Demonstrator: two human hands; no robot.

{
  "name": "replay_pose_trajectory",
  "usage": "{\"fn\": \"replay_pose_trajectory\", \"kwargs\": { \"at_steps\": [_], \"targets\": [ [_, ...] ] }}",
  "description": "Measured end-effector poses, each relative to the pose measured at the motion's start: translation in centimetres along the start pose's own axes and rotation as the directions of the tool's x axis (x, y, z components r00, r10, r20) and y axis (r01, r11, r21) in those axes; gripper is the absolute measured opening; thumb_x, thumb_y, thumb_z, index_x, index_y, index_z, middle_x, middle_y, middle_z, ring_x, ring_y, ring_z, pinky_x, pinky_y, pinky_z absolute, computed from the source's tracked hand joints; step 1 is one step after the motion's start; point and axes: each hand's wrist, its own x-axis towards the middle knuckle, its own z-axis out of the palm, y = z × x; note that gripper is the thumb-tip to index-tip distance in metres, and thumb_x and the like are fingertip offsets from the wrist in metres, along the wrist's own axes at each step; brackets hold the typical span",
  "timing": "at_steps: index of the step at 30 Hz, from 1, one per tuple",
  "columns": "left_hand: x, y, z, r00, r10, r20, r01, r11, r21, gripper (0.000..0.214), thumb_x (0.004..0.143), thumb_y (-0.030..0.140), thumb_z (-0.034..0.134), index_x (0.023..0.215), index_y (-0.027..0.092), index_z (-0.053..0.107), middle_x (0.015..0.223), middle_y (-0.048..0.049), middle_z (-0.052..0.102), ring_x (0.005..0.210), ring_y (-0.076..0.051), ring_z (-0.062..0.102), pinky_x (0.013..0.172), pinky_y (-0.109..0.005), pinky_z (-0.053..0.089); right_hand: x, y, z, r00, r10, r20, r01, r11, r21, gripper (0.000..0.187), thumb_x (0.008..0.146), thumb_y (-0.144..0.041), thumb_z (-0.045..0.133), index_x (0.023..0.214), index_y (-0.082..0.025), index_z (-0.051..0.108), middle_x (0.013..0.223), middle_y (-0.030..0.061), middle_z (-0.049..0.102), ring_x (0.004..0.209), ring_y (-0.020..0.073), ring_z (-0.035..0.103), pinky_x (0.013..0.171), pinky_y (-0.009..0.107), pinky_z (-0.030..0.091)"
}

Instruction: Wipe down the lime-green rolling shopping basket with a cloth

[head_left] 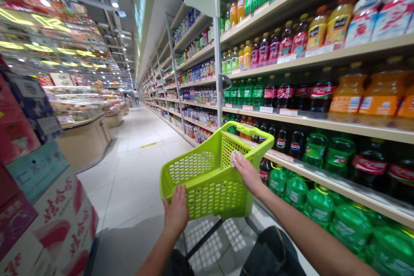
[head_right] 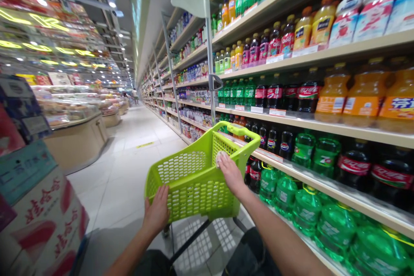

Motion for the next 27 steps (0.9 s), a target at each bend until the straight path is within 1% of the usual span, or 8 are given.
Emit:
{"fn": "replay_pose_trajectory", "kwargs": {
  "at_steps": [3,8,10,13,16,18,22,27],
  "targets": [
    [-0.2,-0.3,-0.4,1.0,-0.013,-0.003,0.013,0.999,-0.039,0.064,0.068,0.003,0.032,0.132,0.012,0.03,0.14,-0.0114,0.031,0.129,-0.023,0.026,0.104,-0.053,0.017,-0.2,1.3,-0.4,0.999,0.045,-0.006,-0.046,0.999,-0.01,0.053,0.08,0.001,0.028,0.127,-0.018,0.043,0.137,0.0062,0.036,0.132,0.0151,0.009,0.105,0.041,0.03],
    [-1.1,0.0,-1.0,0.999,-0.046,0.006,0.047,0.996,-0.082,0.063,0.068,0.004,0.034,0.131,0.012,0.032,0.136,-0.0133,0.038,0.124,-0.023,0.034,0.103,-0.053,0.019,0.6,-0.3,1.0,0.999,0.042,0.015,-0.042,0.998,0.042,0.06,0.073,0.007,0.026,0.128,-0.012,0.04,0.136,0.0115,0.037,0.132,0.0161,0.009,0.106,0.043,0.026],
    [-1.7,0.2,-0.9,0.999,-0.048,0.002,0.048,0.996,-0.081,0.064,0.068,0.005,0.035,0.131,0.012,0.031,0.136,-0.0132,0.037,0.125,-0.024,0.032,0.104,-0.053,0.017,0.9,-0.5,1.4,0.999,0.03,0.019,-0.031,0.997,0.068,0.062,0.07,0.008,0.026,0.128,-0.011,0.041,0.135,0.0126,0.037,0.132,0.0163,0.01,0.107,0.043,0.024],
    [-2.4,0.5,-0.4,0.999,-0.05,-0.003,0.049,0.996,-0.073,0.066,0.067,0.006,0.036,0.133,0.01,0.028,0.139,-0.0129,0.033,0.127,-0.025,0.029,0.104,-0.053,0.018,1.3,0.2,1.7,0.999,0.032,0.033,-0.036,0.993,0.111,0.064,0.069,0.009,0.026,0.128,-0.01,0.041,0.135,0.0133,0.037,0.133,0.0161,0.009,0.107,0.043,0.022],
    [-2.8,0.9,0.1,0.999,-0.042,-0.024,0.04,0.997,-0.064,0.071,0.065,0.006,0.037,0.134,0.008,0.024,0.142,-0.0114,0.026,0.131,-0.024,0.021,0.105,-0.05,0.017,2.1,0.8,2.1,0.995,0.064,0.072,-0.076,0.981,0.176,0.065,0.067,0.009,0.026,0.128,-0.01,0.041,0.135,0.0138,0.037,0.133,0.0165,0.008,0.108,0.045,0.02],
    [-2.7,1.3,0.4,0.998,-0.055,-0.023,0.054,0.996,-0.067,0.074,0.063,0.007,0.039,0.135,0.008,0.022,0.144,-0.0104,0.022,0.132,-0.024,0.017,0.105,-0.05,0.016,2.7,0.5,2.7,0.992,0.08,0.098,-0.1,0.97,0.222,0.066,0.067,0.009,0.027,0.127,-0.011,0.042,0.135,0.0135,0.037,0.133,0.0172,0.009,0.107,0.046,0.019],
    [-2.1,2.2,0.1,0.994,-0.109,0.031,0.11,0.992,-0.054,0.076,0.062,0.009,0.039,0.136,0.008,0.019,0.144,-0.0097,0.019,0.132,-0.024,0.016,0.104,-0.052,0.017,3.8,-2.2,4.3,0.99,0.04,0.132,-0.075,0.959,0.275,0.064,0.065,0.009,0.029,0.123,-0.012,0.047,0.132,0.0132,0.042,0.132,0.0176,0.016,0.106,0.044,0.023],
    [-1.7,3.5,-1.0,0.989,-0.112,0.1,0.117,0.992,-0.046,0.074,0.065,0.01,0.038,0.135,0.004,0.016,0.145,-0.0119,0.014,0.133,-0.026,0.013,0.104,-0.052,0.018,4.0,-6.5,5.9,0.987,-0.02,0.158,-0.033,0.945,0.327,0.063,0.065,0.008,0.031,0.123,-0.012,0.048,0.13,0.0124,0.045,0.131,0.0183,0.021,0.105,0.044,0.026]
  ]
}}
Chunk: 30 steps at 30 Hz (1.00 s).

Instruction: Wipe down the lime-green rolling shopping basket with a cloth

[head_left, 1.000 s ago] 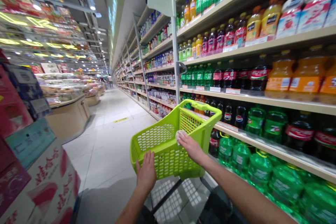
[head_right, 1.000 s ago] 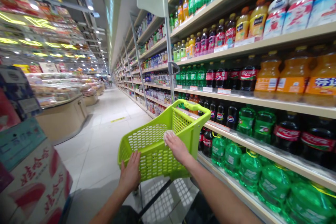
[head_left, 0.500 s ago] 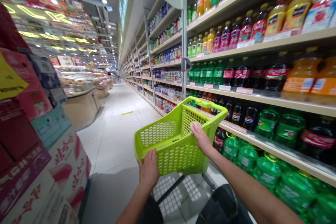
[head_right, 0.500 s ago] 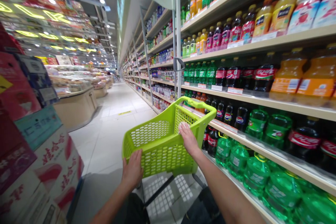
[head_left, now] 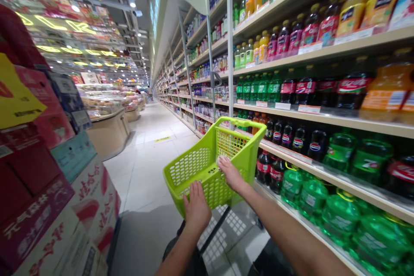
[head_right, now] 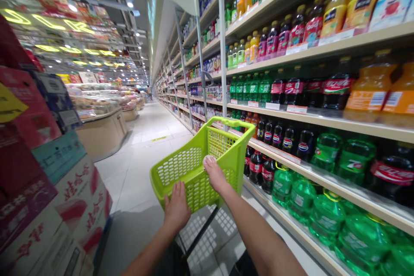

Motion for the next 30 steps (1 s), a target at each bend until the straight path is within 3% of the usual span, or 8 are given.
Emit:
{"fn": "replay_pose_trajectory", "kwargs": {
  "at_steps": [7,10,14,17,22,26,30],
  "targets": [
    [-0.2,1.1,-1.4,0.992,0.112,0.057,-0.105,0.988,-0.113,0.069,0.067,0.01,0.038,0.134,0.003,0.021,0.144,-0.0134,0.02,0.132,-0.022,0.018,0.107,-0.04,0.017,0.0,-1.9,1.3,0.998,-0.05,0.043,0.047,0.996,0.076,0.058,0.068,0.007,0.034,0.121,-0.011,0.049,0.126,0.0131,0.049,0.129,0.0204,0.025,0.104,0.047,0.026],
    [0.5,-0.7,-2.0,0.982,0.181,0.063,-0.167,0.97,-0.178,0.068,0.067,0.009,0.038,0.133,0.005,0.024,0.141,-0.0116,0.029,0.129,-0.016,0.026,0.106,-0.03,0.02,-0.1,-1.2,1.1,0.998,-0.031,0.062,0.024,0.995,0.099,0.06,0.067,0.008,0.033,0.121,-0.011,0.049,0.128,0.0131,0.047,0.13,0.0198,0.024,0.105,0.046,0.025],
    [1.3,-5.0,-1.2,0.991,0.113,0.071,-0.108,0.991,-0.073,0.07,0.064,0.008,0.04,0.133,0.012,0.028,0.142,-0.0093,0.028,0.131,-0.021,0.02,0.107,-0.043,0.013,0.0,0.1,0.5,0.997,0.013,0.075,-0.021,0.993,0.119,0.066,0.063,0.011,0.031,0.122,-0.015,0.048,0.13,0.01,0.045,0.131,0.0175,0.021,0.105,0.045,0.025],
    [1.1,-6.3,0.3,0.99,0.13,0.05,-0.129,0.991,-0.025,0.071,0.064,0.006,0.038,0.134,0.009,0.025,0.143,-0.0099,0.024,0.133,-0.023,0.013,0.108,-0.043,0.011,-0.1,0.3,0.2,0.997,0.042,0.068,-0.05,0.992,0.115,0.067,0.064,0.011,0.03,0.123,-0.014,0.048,0.131,0.0115,0.043,0.131,0.0182,0.018,0.105,0.047,0.024],
    [0.7,-3.4,1.5,0.986,0.162,0.029,-0.16,0.986,-0.053,0.071,0.066,0.008,0.038,0.135,0.004,0.021,0.144,-0.0126,0.022,0.133,-0.027,0.008,0.107,-0.043,0.012,-2.4,-1.8,-0.1,0.997,-0.036,0.075,0.024,0.988,0.153,0.063,0.068,0.008,0.036,0.126,-0.015,0.044,0.131,0.0122,0.043,0.131,0.0189,0.018,0.105,0.047,0.022],
    [1.1,-1.6,1.4,0.957,0.286,0.052,-0.28,0.955,-0.098,0.071,0.066,0.008,0.037,0.135,0.008,0.022,0.143,-0.0095,0.024,0.133,-0.024,0.01,0.108,-0.042,0.012,-5.5,-3.8,-1.0,0.991,-0.117,0.057,0.105,0.977,0.185,0.059,0.074,0.002,0.038,0.128,-0.019,0.041,0.131,0.0102,0.044,0.131,0.019,0.021,0.104,0.048,0.026],
    [1.5,-1.5,1.1,0.932,0.357,0.06,-0.348,0.929,-0.125,0.067,0.066,0.003,0.033,0.133,0.015,0.03,0.144,-0.0058,0.025,0.133,-0.019,0.013,0.108,-0.039,0.013,-8.3,-4.3,-1.3,0.99,-0.024,-0.137,0.044,0.988,0.146,0.058,0.077,0.001,0.032,0.131,-0.021,0.036,0.134,0.0088,0.04,0.131,0.0185,0.02,0.103,0.047,0.029]
  ]
}}
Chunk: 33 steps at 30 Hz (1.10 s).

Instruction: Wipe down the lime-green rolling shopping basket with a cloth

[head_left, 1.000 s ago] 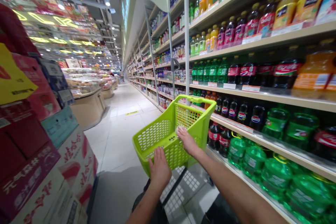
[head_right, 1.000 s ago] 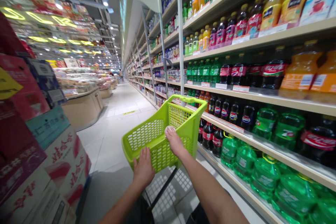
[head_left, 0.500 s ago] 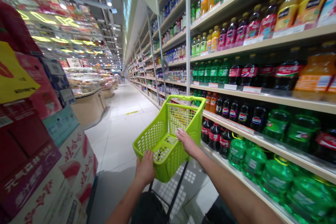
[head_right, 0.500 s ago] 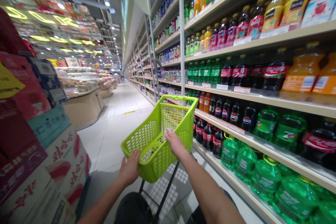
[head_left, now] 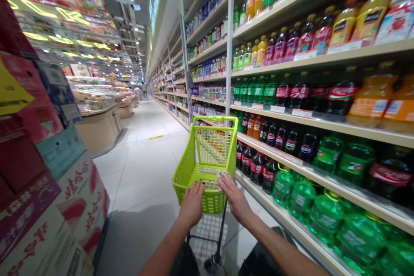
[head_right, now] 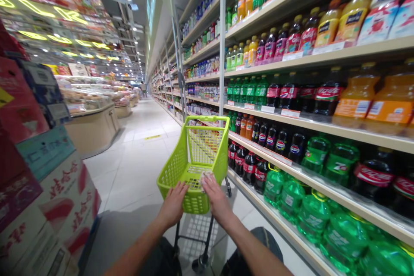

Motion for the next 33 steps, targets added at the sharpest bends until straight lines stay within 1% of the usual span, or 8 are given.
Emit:
{"fn": "replay_pose_trajectory", "kwargs": {
  "at_steps": [4,9,14,17,20,23,29,33],
  "targets": [
    [0.5,0.5,-0.5,0.999,-0.037,0.021,0.037,0.999,-0.009,0.068,0.065,0.002,0.035,0.131,0.017,0.033,0.143,-0.0065,0.025,0.133,-0.02,0.013,0.108,-0.04,0.014,-4.8,1.1,2.6,0.985,0.077,-0.152,-0.088,0.994,-0.067,0.061,0.077,0.003,0.03,0.132,-0.022,0.034,0.134,0.0088,0.04,0.129,0.0191,0.024,0.101,0.046,0.033],
    [1.1,1.1,-0.4,0.998,-0.038,0.046,0.038,0.999,0.005,0.073,0.061,0.003,0.04,0.132,0.016,0.029,0.144,-0.0065,0.024,0.133,-0.021,0.012,0.108,-0.041,0.013,-9.8,2.1,4.4,0.993,0.102,-0.056,-0.106,0.992,-0.074,0.055,0.079,-0.002,0.034,0.127,-0.026,0.042,0.125,0.0075,0.051,0.123,0.0182,0.036,0.091,0.04,0.046],
    [1.6,1.5,0.0,0.999,-0.036,0.032,0.036,0.999,0.022,0.075,0.06,0.0,0.039,0.133,0.015,0.028,0.144,-0.0066,0.023,0.133,-0.022,0.012,0.107,-0.042,0.014,-5.0,0.7,1.2,0.983,0.098,-0.154,-0.103,0.994,-0.025,0.05,0.082,-0.003,0.032,0.129,-0.019,0.04,0.135,0.0099,0.038,0.129,0.0197,0.023,0.101,0.047,0.033],
    [2.0,1.8,-0.4,0.998,0.004,0.058,-0.003,1.0,-0.016,0.076,0.059,-0.001,0.037,0.133,0.014,0.028,0.143,-0.0065,0.025,0.133,-0.02,0.015,0.108,-0.041,0.016,-2.9,0.5,1.2,0.988,0.023,-0.153,-0.034,0.997,-0.071,0.045,0.084,-0.005,0.033,0.127,-0.017,0.043,0.133,0.0109,0.041,0.13,0.0196,0.021,0.101,0.048,0.032],
    [2.1,1.2,-1.3,0.994,0.06,0.09,-0.053,0.996,-0.076,0.075,0.06,-0.003,0.036,0.132,0.016,0.029,0.141,-0.0048,0.03,0.131,-0.014,0.022,0.108,-0.034,0.018,-4.7,1.3,2.9,0.996,-0.037,-0.082,0.026,0.991,-0.129,0.044,0.086,-0.007,0.033,0.126,-0.02,0.043,0.124,0.0094,0.052,0.128,0.0172,0.026,0.097,0.043,0.04],
    [1.8,-0.4,-1.9,0.998,-0.035,0.052,0.037,0.998,-0.04,0.07,0.065,-0.003,0.032,0.132,0.017,0.03,0.14,-0.006,0.032,0.13,-0.015,0.024,0.107,-0.04,0.017,-6.7,1.5,3.6,0.998,-0.041,-0.042,0.034,0.988,-0.154,0.044,0.086,-0.007,0.033,0.128,-0.022,0.041,0.122,0.0082,0.053,0.127,0.0152,0.028,0.094,0.037,0.044],
    [1.2,-2.3,-1.4,0.997,-0.076,0.023,0.076,0.997,-0.03,0.062,0.07,0.0,0.029,0.129,0.018,0.035,0.139,-0.0057,0.034,0.13,-0.016,0.024,0.106,-0.043,0.018,-3.5,0.5,2.3,0.993,0.002,-0.117,-0.014,0.994,-0.104,0.049,0.084,-0.003,0.031,0.13,-0.019,0.038,0.133,0.0097,0.041,0.131,0.0194,0.018,0.102,0.049,0.031],
    [1.2,-2.0,-1.7,0.996,-0.081,0.046,0.086,0.988,-0.131,0.059,0.071,0.002,0.032,0.127,0.02,0.038,0.137,-0.0047,0.037,0.13,-0.017,0.026,0.106,-0.047,0.012,-5.2,1.4,3.7,0.999,0.031,-0.045,-0.038,0.985,-0.166,0.044,0.086,-0.007,0.032,0.126,-0.022,0.043,0.122,0.0089,0.053,0.126,0.017,0.032,0.095,0.039,0.043]
  ]
}}
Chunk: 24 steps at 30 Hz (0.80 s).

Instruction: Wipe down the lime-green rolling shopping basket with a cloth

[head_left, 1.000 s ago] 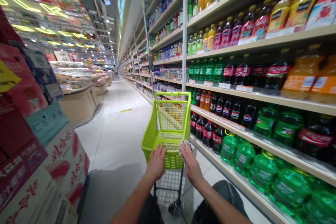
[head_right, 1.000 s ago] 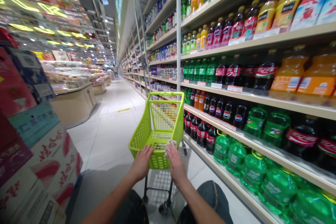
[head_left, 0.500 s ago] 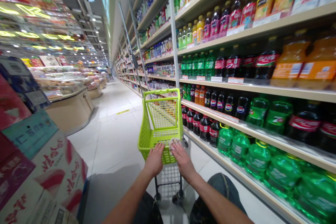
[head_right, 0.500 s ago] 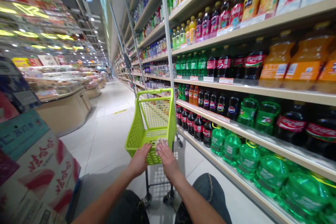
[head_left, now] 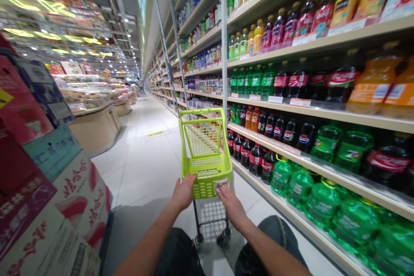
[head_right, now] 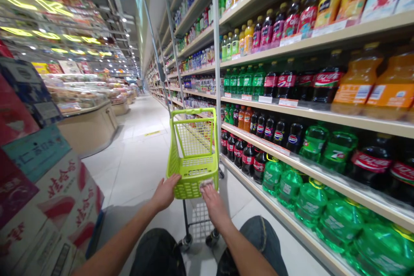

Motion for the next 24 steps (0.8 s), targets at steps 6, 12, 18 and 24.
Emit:
{"fn": "replay_pose_trajectory", "kwargs": {
  "at_steps": [6,12,18,24],
  "targets": [
    [0.9,-0.5,-1.0,0.999,-0.049,0.01,0.05,0.99,-0.131,0.067,0.064,-0.001,0.036,0.127,0.023,0.037,0.128,-0.0016,0.05,0.12,-0.014,0.042,0.107,-0.042,0.016,0.8,-3.3,1.3,0.993,-0.08,0.083,0.077,0.996,0.038,0.045,0.085,-0.007,0.035,0.129,-0.02,0.04,0.13,0.0099,0.044,0.129,0.0195,0.026,0.098,0.044,0.038],
    [1.2,-0.7,-1.3,0.998,-0.057,0.01,0.057,0.955,-0.293,0.066,0.063,-0.003,0.034,0.127,0.016,0.039,0.122,-0.0044,0.055,0.11,-0.007,0.051,0.096,-0.022,0.036,2.5,-6.0,5.2,0.969,-0.141,0.201,0.142,0.99,0.008,0.038,0.086,-0.012,0.04,0.122,-0.019,0.048,0.121,0.0087,0.054,0.119,0.0197,0.043,0.095,0.038,0.042],
    [1.0,-0.9,-1.1,0.999,-0.052,-0.001,0.049,0.934,-0.353,0.07,0.061,-0.006,0.034,0.126,0.019,0.04,0.118,-0.0017,0.058,0.109,-0.007,0.052,0.096,-0.023,0.037,1.5,-5.8,3.6,0.967,-0.175,0.187,0.171,0.985,0.038,0.039,0.087,-0.011,0.038,0.124,-0.022,0.046,0.126,0.0054,0.05,0.123,0.0182,0.038,0.096,0.035,0.041],
    [0.7,-0.4,-0.8,0.997,-0.074,-0.015,0.068,0.964,-0.257,0.065,0.065,-0.001,0.035,0.125,0.022,0.042,0.122,-0.0011,0.055,0.115,-0.013,0.048,0.104,-0.034,0.027,1.9,-3.4,0.8,0.991,-0.122,0.059,0.123,0.992,-0.019,0.045,0.087,-0.007,0.033,0.129,-0.021,0.039,0.127,0.0082,0.048,0.126,0.0193,0.032,0.098,0.042,0.039]
  ]
}}
